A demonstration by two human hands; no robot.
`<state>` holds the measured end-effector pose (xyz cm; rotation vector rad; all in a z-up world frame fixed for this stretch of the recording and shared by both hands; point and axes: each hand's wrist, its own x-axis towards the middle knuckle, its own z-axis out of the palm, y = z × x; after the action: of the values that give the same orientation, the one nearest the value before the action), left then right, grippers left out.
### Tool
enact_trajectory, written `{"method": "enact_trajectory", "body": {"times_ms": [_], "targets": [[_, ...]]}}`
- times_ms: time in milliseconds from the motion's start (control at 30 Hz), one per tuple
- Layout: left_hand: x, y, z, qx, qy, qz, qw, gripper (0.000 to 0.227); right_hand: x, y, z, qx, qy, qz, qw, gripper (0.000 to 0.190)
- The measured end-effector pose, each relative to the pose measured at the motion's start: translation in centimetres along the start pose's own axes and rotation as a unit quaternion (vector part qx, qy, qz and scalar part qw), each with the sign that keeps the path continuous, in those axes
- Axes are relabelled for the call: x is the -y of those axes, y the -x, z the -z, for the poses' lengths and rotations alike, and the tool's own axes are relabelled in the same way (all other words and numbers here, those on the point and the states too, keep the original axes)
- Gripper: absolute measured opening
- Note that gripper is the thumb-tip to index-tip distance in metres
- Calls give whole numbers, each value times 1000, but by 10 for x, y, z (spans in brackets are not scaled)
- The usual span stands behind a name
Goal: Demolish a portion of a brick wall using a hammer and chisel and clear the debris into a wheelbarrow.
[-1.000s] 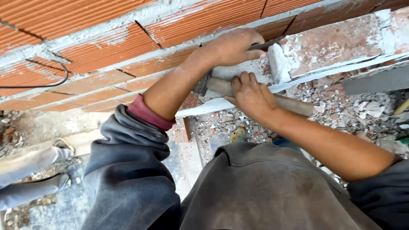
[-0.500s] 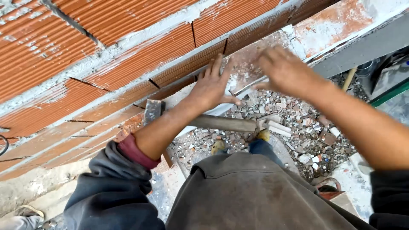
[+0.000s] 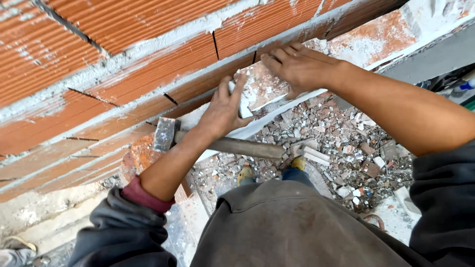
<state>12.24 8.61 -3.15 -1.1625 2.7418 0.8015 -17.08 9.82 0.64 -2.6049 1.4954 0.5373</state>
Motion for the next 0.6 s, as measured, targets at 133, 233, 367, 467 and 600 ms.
{"method": "enact_trajectory", "body": {"times_ms": [133,233,367,467,600], "targets": [[0,14,23,-13,36,1,999,150,10,33,27,-162,68,7,984,143],[-38,27,47,11,7,-15,1000,150,27,86,36,-218,77,-36,972,141],[-78,41,25,-67,-12,-279,958,131,77,173,15,-93,1,-178,980,132],[-108,24,-27,26,-35,-353,935,124,119,239,-82,-126,-45,-259,956,131],[-150,8,-126,55,-113,-471,873,119,204,303,-209,-108,-170,-386,900,135]]}}
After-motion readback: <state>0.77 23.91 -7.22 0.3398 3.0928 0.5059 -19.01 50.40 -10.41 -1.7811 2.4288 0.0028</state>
